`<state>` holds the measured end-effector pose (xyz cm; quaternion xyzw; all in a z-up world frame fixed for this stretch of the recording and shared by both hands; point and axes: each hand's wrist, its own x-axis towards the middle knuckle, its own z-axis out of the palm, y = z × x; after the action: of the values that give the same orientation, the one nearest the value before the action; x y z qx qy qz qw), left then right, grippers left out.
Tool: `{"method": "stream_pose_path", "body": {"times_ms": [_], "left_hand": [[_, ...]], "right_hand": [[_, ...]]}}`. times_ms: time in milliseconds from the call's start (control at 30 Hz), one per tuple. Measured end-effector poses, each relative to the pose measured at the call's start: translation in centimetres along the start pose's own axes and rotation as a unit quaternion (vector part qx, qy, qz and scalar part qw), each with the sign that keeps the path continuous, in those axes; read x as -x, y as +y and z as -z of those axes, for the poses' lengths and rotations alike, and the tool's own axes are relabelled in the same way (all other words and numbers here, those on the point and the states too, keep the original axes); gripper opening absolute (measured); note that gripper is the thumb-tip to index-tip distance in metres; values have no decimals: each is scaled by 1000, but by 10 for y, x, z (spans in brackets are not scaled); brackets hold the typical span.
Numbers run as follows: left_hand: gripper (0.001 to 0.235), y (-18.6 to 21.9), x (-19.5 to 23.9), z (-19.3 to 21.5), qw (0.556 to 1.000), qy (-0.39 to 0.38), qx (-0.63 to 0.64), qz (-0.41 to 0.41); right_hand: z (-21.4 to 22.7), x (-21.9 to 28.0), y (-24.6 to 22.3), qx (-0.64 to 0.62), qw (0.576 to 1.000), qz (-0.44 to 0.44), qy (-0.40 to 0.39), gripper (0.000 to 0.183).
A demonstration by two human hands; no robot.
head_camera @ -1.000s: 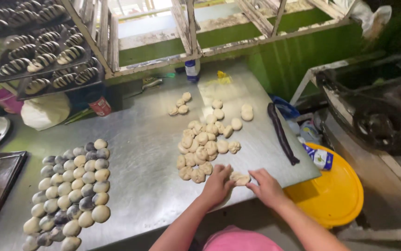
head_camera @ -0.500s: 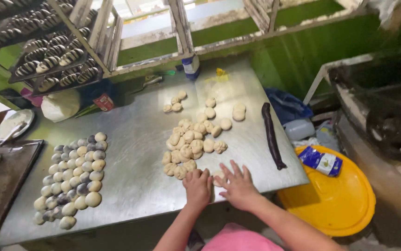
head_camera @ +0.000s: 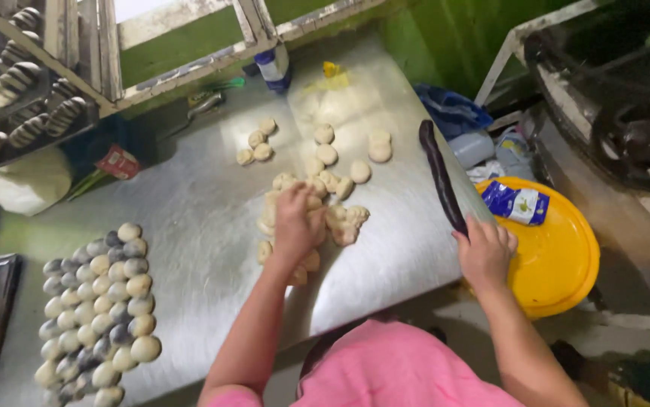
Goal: The person repeatedly picks up small balls of dough, flattens them, and wraps them around a dark filling. The finished dumplings are placed on a metal tray. Another person is visible in the background working with similar items.
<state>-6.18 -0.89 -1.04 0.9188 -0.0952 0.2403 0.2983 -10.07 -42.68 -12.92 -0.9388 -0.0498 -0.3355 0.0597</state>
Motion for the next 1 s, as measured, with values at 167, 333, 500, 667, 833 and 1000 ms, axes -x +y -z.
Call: {"method": "stream_pose_path", "body": {"times_ms": [167,333,500,667,833,1000], "left_hand": [[41,-134,-72,-5,988,-28,-143,41],[67,-186,-138,-14,940,-220,-236,114],[23,-167,-140,-32,990,-111,-11,82],[14,44,-58,-1,946,-182,197,184],[16,150,22,-23,860,-276,364,227],[30,206,61,-5,776,-249,498,296]], "right_hand": [[22,6,-6,110,990,-32,-81,34],[102,-58,-23,66,821,-360,-438,48],[134,-28,-29,-161,844,-437,-267,34],[86,-1,-41,-555,711,-414,-125,49],[96,-27,-71,-650,660,-261,-272,88],[101,-30,-64,-628,686,-215,-300,13]]}}
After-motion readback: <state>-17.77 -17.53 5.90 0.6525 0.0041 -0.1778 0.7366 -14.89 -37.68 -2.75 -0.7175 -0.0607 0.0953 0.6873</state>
